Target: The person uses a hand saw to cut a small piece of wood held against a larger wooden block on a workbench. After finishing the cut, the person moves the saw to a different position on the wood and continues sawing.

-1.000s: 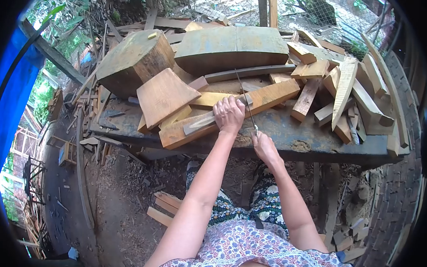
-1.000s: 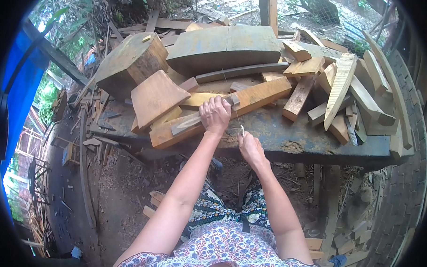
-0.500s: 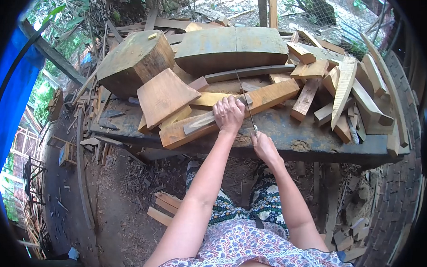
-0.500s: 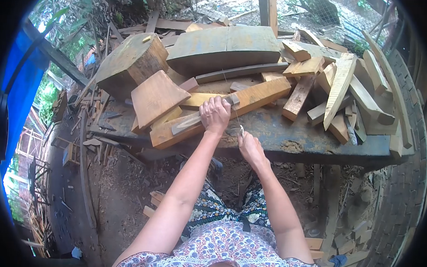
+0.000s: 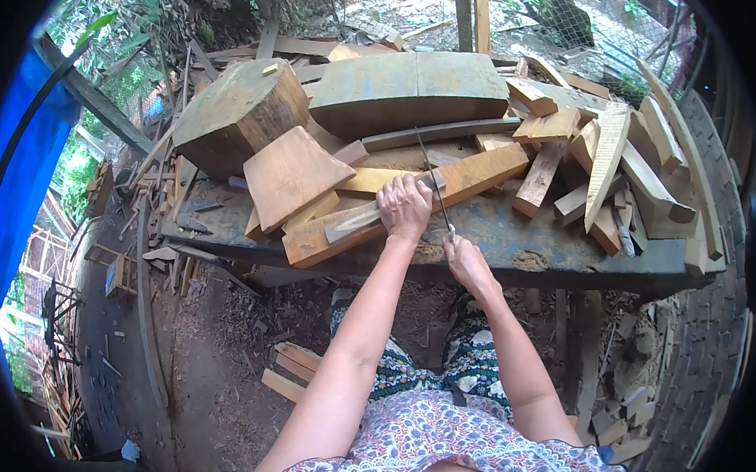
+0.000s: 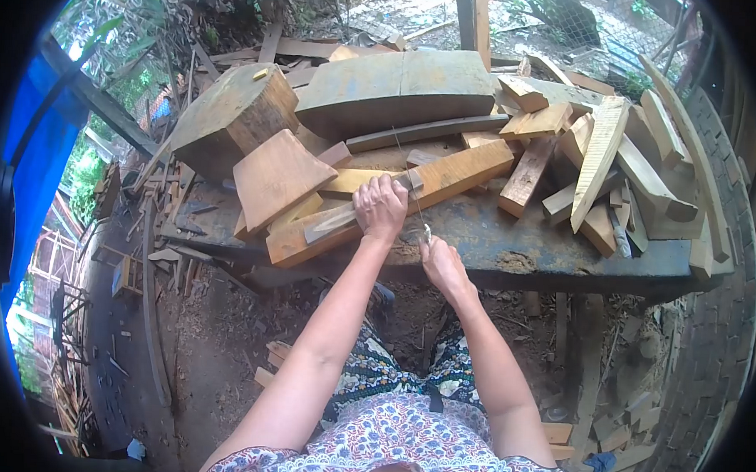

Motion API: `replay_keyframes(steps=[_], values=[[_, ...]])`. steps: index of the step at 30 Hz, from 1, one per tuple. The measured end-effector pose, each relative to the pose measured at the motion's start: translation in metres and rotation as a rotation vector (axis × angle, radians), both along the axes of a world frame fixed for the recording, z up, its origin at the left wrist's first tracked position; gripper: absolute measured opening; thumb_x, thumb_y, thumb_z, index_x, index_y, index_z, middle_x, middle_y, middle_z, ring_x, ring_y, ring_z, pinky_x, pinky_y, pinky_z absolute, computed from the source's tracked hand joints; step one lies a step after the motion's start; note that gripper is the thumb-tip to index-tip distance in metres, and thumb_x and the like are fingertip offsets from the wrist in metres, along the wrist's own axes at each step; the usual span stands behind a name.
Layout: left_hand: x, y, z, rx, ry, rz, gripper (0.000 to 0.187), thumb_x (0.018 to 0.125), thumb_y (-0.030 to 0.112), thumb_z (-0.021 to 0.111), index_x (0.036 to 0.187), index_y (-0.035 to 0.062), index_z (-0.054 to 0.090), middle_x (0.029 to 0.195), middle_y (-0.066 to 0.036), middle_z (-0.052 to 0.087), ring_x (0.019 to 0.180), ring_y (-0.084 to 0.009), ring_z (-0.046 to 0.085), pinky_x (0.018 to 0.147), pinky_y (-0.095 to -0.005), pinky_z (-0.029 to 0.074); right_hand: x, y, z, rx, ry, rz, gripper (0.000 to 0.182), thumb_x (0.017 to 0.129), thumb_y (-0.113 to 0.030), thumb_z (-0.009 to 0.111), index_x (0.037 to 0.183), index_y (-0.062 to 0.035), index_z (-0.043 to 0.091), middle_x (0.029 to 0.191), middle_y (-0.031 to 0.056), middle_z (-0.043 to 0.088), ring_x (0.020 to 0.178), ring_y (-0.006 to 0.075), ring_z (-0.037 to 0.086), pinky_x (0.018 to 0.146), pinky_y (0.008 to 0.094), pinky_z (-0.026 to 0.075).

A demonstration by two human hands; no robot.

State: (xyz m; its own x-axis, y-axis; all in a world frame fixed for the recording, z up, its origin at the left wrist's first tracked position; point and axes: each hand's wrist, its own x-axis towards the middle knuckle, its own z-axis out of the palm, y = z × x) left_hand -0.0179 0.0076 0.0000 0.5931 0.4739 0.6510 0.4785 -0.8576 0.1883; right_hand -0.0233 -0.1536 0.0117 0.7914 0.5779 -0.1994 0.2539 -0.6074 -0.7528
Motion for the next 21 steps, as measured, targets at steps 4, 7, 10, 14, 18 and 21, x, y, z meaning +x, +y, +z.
replay_keyframes(steps=[4, 7, 10, 14, 18, 21], values=[[0.001, 0.001, -0.002, 0.036, -0.041, -0.008, 0.021, 0.082, 0.026, 0.051, 0.082, 0.0066, 0.057, 0.08, -0.012, 0.06, 0.08, -0.0283, 0.058, 0.078, -0.0415, 0.044, 0.017, 0.011, 0.011, 0.018, 0.026, 0.008, 0.039, 0.098, -0.031, 0.043, 0.095, 0.0043, 0.06, 0.093, 0.0328, 0.06, 0.097, 0.0492, 0.055, 0.08, 0.0552, 0.045], [0.0, 0.002, 0.0, -0.025, 0.007, -0.021, 0.023, 0.085, 0.026, 0.048, 0.083, 0.0065, 0.06, 0.084, -0.012, 0.062, 0.082, -0.0301, 0.059, 0.08, -0.0433, 0.044, 0.027, 0.027, 0.011, 0.048, -0.016, 0.017, 0.039, 0.098, -0.031, 0.043, 0.093, 0.0042, 0.061, 0.092, 0.0323, 0.061, 0.096, 0.0489, 0.056, 0.079, 0.0549, 0.045], [-0.001, 0.001, 0.001, -0.019, -0.016, -0.024, 0.022, 0.084, 0.026, 0.049, 0.083, 0.0065, 0.06, 0.083, -0.013, 0.062, 0.082, -0.0299, 0.059, 0.08, -0.0432, 0.044, 0.017, 0.021, 0.007, 0.018, -0.074, -0.003, 0.04, 0.098, -0.031, 0.043, 0.093, 0.004, 0.061, 0.092, 0.0325, 0.061, 0.096, 0.0489, 0.056, 0.079, 0.0549, 0.045], [0.0, 0.001, -0.002, 0.016, -0.053, -0.011, 0.022, 0.084, 0.026, 0.049, 0.082, 0.007, 0.06, 0.081, -0.011, 0.062, 0.081, -0.0291, 0.06, 0.078, -0.0424, 0.044, 0.005, 0.007, -0.001, -0.008, -0.074, 0.004, 0.039, 0.098, -0.031, 0.043, 0.094, 0.0041, 0.061, 0.092, 0.0333, 0.06, 0.096, 0.049, 0.056, 0.079, 0.0551, 0.045], [0.001, 0.001, -0.001, 0.024, -0.048, -0.001, 0.021, 0.084, 0.025, 0.049, 0.08, 0.0077, 0.059, 0.081, -0.011, 0.062, 0.08, -0.0287, 0.06, 0.076, -0.0419, 0.044, 0.016, 0.01, 0.003, -0.001, -0.025, 0.017, 0.039, 0.098, -0.03, 0.043, 0.095, 0.0044, 0.061, 0.092, 0.0334, 0.06, 0.096, 0.0493, 0.056, 0.079, 0.0552, 0.044], [0.0, 0.001, -0.002, 0.008, -0.037, -0.012, 0.021, 0.084, 0.025, 0.049, 0.08, 0.0074, 0.059, 0.082, -0.011, 0.062, 0.081, -0.0284, 0.059, 0.077, -0.0417, 0.044, 0.021, 0.018, 0.014, 0.023, 0.011, 0.01, 0.039, 0.098, -0.03, 0.043, 0.095, 0.0043, 0.061, 0.092, 0.0334, 0.06, 0.097, 0.0492, 0.056, 0.079, 0.0553, 0.044]])
